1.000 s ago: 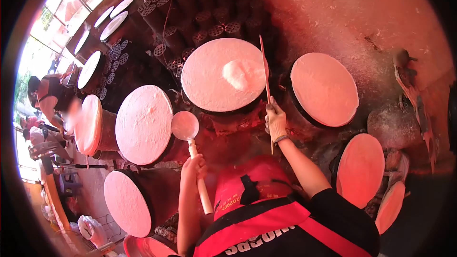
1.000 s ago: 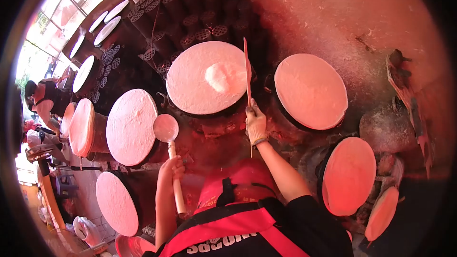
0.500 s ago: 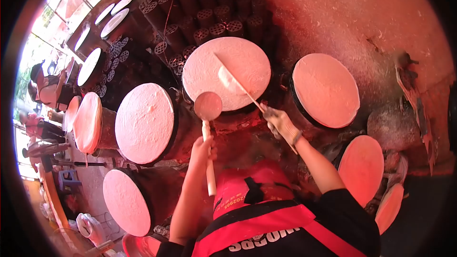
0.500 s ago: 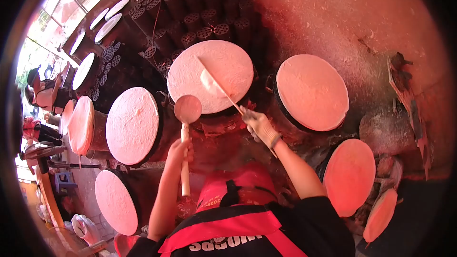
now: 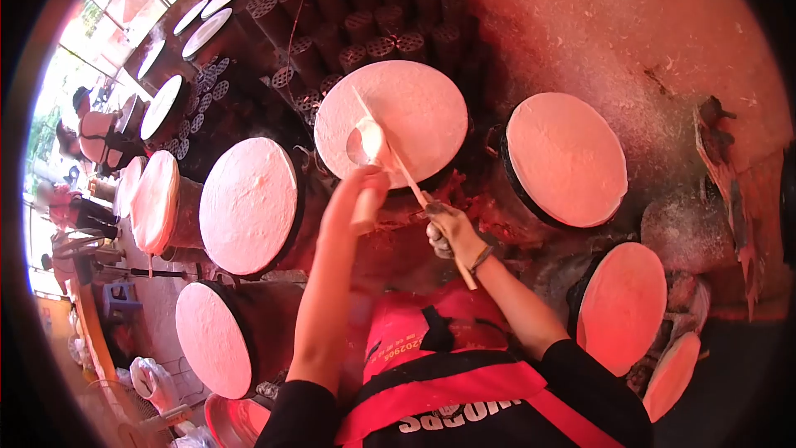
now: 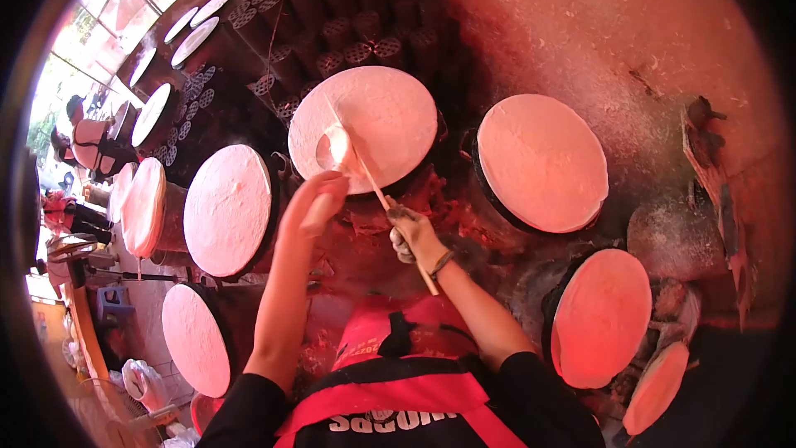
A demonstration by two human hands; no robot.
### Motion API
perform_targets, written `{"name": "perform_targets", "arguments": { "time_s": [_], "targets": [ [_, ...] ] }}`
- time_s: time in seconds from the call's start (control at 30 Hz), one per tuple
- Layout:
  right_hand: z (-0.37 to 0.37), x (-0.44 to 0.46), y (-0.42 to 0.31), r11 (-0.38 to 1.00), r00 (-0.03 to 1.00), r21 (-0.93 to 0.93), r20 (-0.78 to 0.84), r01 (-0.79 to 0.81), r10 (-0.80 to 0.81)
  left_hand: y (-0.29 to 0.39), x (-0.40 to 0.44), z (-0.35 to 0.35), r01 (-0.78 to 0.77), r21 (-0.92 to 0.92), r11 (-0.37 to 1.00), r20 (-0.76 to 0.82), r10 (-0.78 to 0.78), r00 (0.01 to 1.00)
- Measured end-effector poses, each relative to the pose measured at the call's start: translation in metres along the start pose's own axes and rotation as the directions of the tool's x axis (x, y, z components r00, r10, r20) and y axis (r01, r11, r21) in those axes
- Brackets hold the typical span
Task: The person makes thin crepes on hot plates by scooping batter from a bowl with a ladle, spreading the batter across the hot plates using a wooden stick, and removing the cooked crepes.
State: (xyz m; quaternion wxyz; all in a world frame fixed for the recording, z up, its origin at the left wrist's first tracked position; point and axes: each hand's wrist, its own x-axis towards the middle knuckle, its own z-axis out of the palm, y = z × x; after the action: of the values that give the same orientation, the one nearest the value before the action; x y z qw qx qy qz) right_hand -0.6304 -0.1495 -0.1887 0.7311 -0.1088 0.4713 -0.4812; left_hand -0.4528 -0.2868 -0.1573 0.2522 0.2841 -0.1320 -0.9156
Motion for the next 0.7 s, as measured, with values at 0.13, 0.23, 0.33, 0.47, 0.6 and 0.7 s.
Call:
{"name": "perform_targets", "arguments": {
  "time_s": [0.13,0.23,0.33,0.47,0.6,0.7],
  "targets": [
    [-0.031,0.011,-0.040,0.987,0.926,-0.118,-0.349,0.106,-0.142,0.002,-0.062,0.020,0.020,-0.231,0.973,-0.029,-0.027,0.999],
    [-0.071,0.042,0.014,0.838,0.836,-0.287,-0.171,0.464,-0.522,-0.006,-0.053,-0.007,0.252,-0.356,0.900,-0.037,-0.283,0.958],
    [-0.045,-0.003,0.028,0.675,0.887,-0.650,-0.003,0.348,-0.461,-0.015,-0.059,-0.005,0.283,-0.292,0.914,-0.158,-0.338,0.928],
    [-0.062,-0.006,0.009,0.604,0.865,-0.680,0.088,0.415,-0.494,-0.035,-0.096,-0.002,0.193,-0.274,0.942,-0.197,-0.251,0.948],
    [-0.063,0.006,0.029,0.500,0.689,-0.697,-0.013,0.513,-0.725,-0.069,-0.156,0.023,-0.024,0.508,0.861,-0.478,0.304,0.824],
    [-0.023,-0.008,0.042,0.549,0.861,-0.707,0.171,0.446,-0.479,-0.070,-0.180,-0.014,0.004,0.264,0.965,-0.482,0.128,0.867]
  ]
}}
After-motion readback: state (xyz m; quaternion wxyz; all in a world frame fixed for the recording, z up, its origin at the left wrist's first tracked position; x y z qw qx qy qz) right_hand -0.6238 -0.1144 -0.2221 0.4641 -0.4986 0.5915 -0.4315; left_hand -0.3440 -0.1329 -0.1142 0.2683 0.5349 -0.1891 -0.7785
